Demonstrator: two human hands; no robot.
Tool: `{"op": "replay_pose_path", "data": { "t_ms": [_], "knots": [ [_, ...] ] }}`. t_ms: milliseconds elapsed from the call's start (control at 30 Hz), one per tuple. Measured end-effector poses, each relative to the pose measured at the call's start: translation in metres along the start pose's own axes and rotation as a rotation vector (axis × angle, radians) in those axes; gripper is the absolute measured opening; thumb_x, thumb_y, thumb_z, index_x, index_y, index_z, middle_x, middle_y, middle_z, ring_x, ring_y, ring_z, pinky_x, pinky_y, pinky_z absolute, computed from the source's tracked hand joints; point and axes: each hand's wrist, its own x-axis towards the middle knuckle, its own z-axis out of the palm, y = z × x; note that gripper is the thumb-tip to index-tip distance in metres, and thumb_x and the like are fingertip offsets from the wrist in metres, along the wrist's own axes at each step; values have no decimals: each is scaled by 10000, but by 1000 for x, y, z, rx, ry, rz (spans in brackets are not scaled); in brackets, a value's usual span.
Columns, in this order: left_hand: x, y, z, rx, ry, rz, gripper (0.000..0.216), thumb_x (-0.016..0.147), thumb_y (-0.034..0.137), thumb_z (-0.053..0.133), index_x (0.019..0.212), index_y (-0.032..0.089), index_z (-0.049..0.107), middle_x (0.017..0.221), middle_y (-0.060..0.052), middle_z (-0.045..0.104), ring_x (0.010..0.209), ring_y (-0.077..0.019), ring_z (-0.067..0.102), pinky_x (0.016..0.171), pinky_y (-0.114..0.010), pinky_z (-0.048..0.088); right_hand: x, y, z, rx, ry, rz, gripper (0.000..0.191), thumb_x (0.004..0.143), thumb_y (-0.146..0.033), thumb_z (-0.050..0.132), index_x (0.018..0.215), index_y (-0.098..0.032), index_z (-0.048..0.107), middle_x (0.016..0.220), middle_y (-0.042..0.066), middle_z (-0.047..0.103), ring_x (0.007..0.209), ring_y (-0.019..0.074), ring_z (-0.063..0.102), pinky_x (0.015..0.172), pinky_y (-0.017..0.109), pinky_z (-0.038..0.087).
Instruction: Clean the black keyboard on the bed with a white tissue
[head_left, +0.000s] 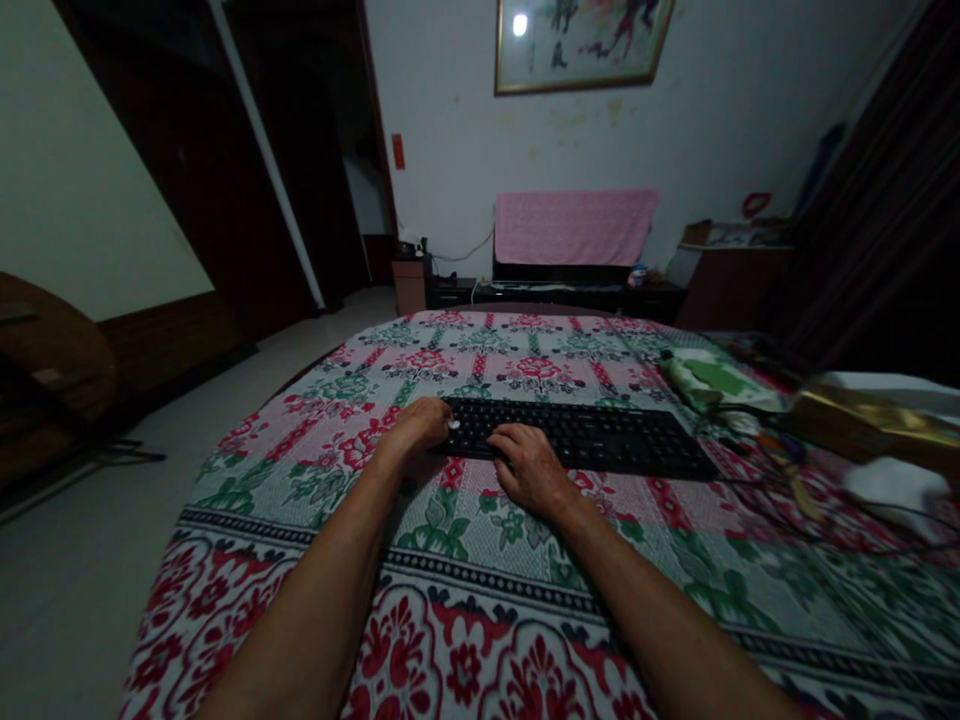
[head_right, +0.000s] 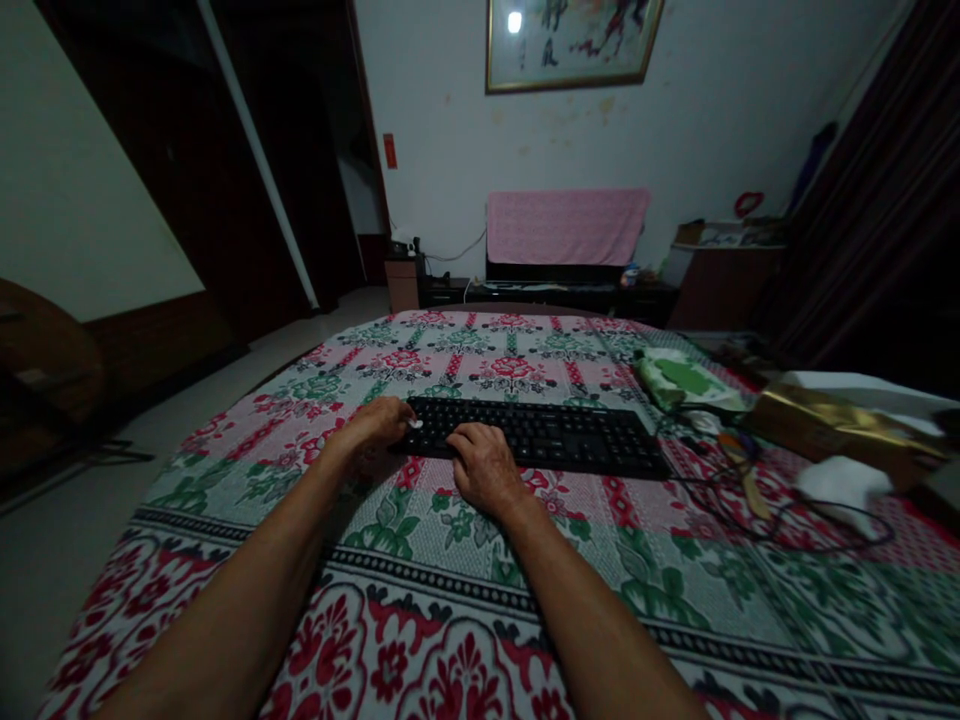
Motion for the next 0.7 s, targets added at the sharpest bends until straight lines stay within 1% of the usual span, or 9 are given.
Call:
{"op": "replay_pose_path", "data": {
  "t_ms": [100, 167, 233, 333, 467, 533, 600, 700],
  "knots": [
    [-2, -2, -4, -28, -38, 9, 389, 705, 172, 556, 1071, 214, 682, 951, -64, 718, 899, -180, 652, 759, -200, 470, 0, 1, 1, 1, 4, 4, 303, 786, -118, 524, 1072, -178, 607, 1117, 102, 597, 1066, 232, 509, 930, 412, 388],
    [-3, -4, -6, -55, -86, 14, 394, 690, 166, 559, 1062, 208, 683, 886, -57, 720, 834, -180, 658, 700, -202, 470, 0, 1, 2, 0, 2, 7, 302, 788, -119, 522, 1072, -178, 607, 1111, 102, 598, 1065, 233, 510, 932, 413, 386],
    [-3, -5, -7, -69, -116, 10, 385, 685, 166, 559, 1046, 209, 688, 854, -52, 717, 797, -179, 656, 658, -203, 463, 0, 1, 2, 0, -2, 10, 304, 786, -119, 523, 1072, -178, 606, 1105, 102, 599, 1063, 233, 510, 931, 413, 387],
    [-3, -3, -5, -60, -89, 37, 355, 704, 182, 551, 1025, 232, 694, 880, -43, 716, 810, -173, 645, 674, -202, 456, 0, 1, 3, 1, 1, 8, 308, 783, -117, 523, 1072, -180, 609, 1107, 104, 600, 1059, 232, 510, 927, 417, 390],
    [-4, 4, -4, -41, -27, 144, 332, 737, 194, 525, 1015, 248, 697, 931, -33, 713, 862, -162, 625, 750, -202, 446, 0, 1, 2, 5, 6, 12, 305, 787, -121, 518, 1071, -181, 612, 1104, 102, 602, 1052, 231, 514, 926, 416, 390],
    [-5, 5, -4, -45, -24, 172, 327, 731, 183, 523, 997, 247, 701, 917, -24, 710, 854, -154, 617, 741, -193, 440, 0, 1, 2, 7, 3, 14, 307, 786, -119, 518, 1072, -180, 613, 1101, 100, 603, 1047, 230, 516, 925, 412, 390],
    [-5, 4, -5, -67, -56, 186, 310, 718, 176, 525, 961, 234, 709, 855, -16, 704, 790, -143, 612, 683, -183, 434, 0, 0, 1, 7, 0, 15, 311, 784, -115, 518, 1073, -180, 613, 1102, 99, 602, 1044, 230, 517, 925, 411, 389],
    [-5, 0, -4, -163, -144, 179, 284, 705, 190, 533, 928, 208, 708, 728, 5, 673, 659, -119, 587, 570, -168, 407, 0, 0, 1, 8, 0, 18, 312, 789, -115, 513, 1077, -182, 613, 1106, 102, 602, 1047, 232, 517, 925, 415, 388]
  ]
}}
